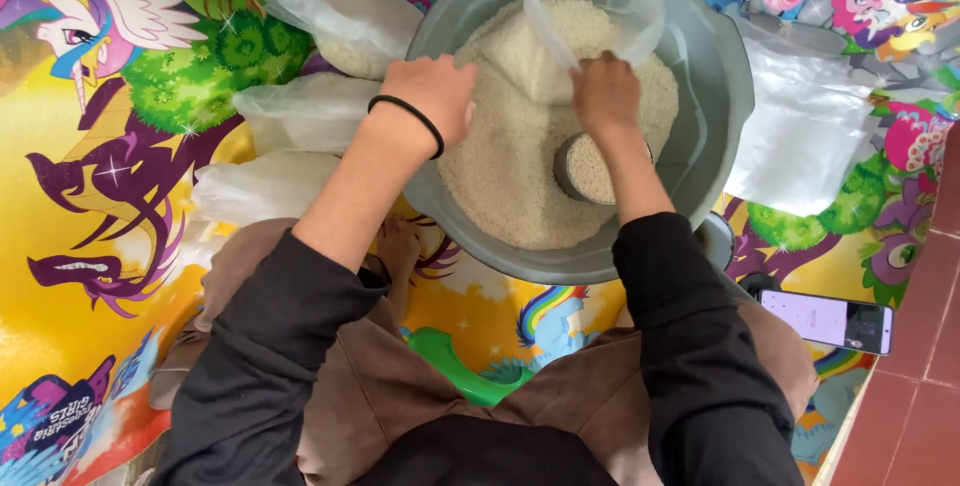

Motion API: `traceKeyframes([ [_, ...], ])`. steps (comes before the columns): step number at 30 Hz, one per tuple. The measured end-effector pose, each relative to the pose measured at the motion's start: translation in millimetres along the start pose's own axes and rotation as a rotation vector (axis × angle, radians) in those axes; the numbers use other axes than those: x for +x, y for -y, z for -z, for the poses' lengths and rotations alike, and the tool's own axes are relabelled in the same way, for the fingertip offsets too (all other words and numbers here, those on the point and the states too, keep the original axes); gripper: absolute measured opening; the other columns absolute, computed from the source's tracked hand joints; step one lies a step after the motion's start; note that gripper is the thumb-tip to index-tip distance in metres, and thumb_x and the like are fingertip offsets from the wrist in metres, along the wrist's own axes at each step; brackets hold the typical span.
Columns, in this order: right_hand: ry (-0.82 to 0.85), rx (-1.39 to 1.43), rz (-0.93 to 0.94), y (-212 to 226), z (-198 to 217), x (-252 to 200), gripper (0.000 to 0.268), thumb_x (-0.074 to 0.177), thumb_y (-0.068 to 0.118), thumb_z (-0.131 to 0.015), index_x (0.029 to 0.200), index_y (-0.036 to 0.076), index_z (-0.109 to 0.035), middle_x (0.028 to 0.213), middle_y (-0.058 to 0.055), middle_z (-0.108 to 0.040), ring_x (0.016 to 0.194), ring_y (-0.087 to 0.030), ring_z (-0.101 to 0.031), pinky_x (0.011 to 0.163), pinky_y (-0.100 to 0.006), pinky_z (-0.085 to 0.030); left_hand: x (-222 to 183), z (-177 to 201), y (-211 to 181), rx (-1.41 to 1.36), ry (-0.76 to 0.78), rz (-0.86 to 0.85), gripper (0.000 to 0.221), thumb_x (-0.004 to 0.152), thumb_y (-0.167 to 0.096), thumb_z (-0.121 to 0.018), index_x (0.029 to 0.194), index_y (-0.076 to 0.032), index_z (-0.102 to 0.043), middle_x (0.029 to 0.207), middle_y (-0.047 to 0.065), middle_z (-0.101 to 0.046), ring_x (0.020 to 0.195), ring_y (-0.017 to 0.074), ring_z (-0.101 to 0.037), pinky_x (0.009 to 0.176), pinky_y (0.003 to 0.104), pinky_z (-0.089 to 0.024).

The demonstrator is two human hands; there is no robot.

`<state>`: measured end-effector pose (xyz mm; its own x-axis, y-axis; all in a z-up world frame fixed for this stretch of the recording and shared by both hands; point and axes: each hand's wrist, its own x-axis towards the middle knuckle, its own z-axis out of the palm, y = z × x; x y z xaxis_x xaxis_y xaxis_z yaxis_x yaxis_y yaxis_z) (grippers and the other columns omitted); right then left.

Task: Scooping rice from a large basin into individual plastic bags using a measuring cup and other small containers.

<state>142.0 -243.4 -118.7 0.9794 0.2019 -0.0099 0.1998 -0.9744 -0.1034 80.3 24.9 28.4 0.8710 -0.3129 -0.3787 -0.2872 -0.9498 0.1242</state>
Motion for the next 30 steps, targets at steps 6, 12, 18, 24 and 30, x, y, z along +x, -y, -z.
traceKeyframes([
  [6,-0.069,-0.197,0.224,79,1,-27,0.012,0.096,0.013,-0.065,0.095,0.009,-0.076,0.085,-0.008,-0.071,0.075,-0.025,-0.072,0.067,-0.040,-0.055,-23,43,-24,-0.153,0.108,-0.074,0.051,0.106,-0.026,-0.046,0.151,-0.001,-0.049,0.137,0.029,-0.060,0.121,0.0430,-0.064,0.096,0.062,-0.053],
  [12,-0.123,-0.125,0.383,97,8,-74,0.014,0.094,0.003,-0.061,0.092,0.002,-0.074,0.080,-0.010,-0.069,0.067,-0.024,-0.069,0.063,-0.035,-0.054,1,18,-17,-0.097,0.061,-0.076,0.051,0.104,-0.027,-0.049,0.149,-0.004,-0.052,0.132,0.029,-0.064,0.105,0.0417,-0.071,0.083,0.059,-0.059],
  [18,-0.158,-0.159,0.523,107,25,-106,0.011,0.088,0.000,-0.061,0.084,0.006,-0.071,0.074,-0.004,-0.064,0.059,-0.018,-0.063,0.059,-0.030,-0.049,21,-22,-18,-0.064,-0.054,-0.059,0.038,0.098,-0.026,-0.055,0.128,-0.010,-0.072,0.093,0.020,-0.076,0.066,0.0325,-0.074,0.059,0.050,-0.061],
  [24,-0.161,-0.172,0.574,108,7,-128,0.012,0.088,0.002,-0.060,0.081,0.010,-0.067,0.071,0.000,-0.059,0.054,-0.013,-0.056,0.055,-0.027,-0.043,60,-91,-7,-0.053,-0.263,0.122,0.052,0.095,-0.034,-0.064,0.143,-0.017,-0.052,0.094,0.020,-0.073,0.085,0.0408,-0.075,0.071,0.054,-0.061],
  [30,-0.169,-0.188,0.619,104,10,-142,0.013,0.090,0.003,-0.060,0.081,0.010,-0.067,0.070,0.000,-0.057,0.055,-0.013,-0.056,0.055,-0.029,-0.042,46,-98,-20,-0.212,-0.153,0.160,0.068,0.103,-0.030,-0.061,0.157,-0.004,-0.030,0.125,0.035,-0.063,0.083,0.0366,-0.075,0.062,0.049,-0.065],
])
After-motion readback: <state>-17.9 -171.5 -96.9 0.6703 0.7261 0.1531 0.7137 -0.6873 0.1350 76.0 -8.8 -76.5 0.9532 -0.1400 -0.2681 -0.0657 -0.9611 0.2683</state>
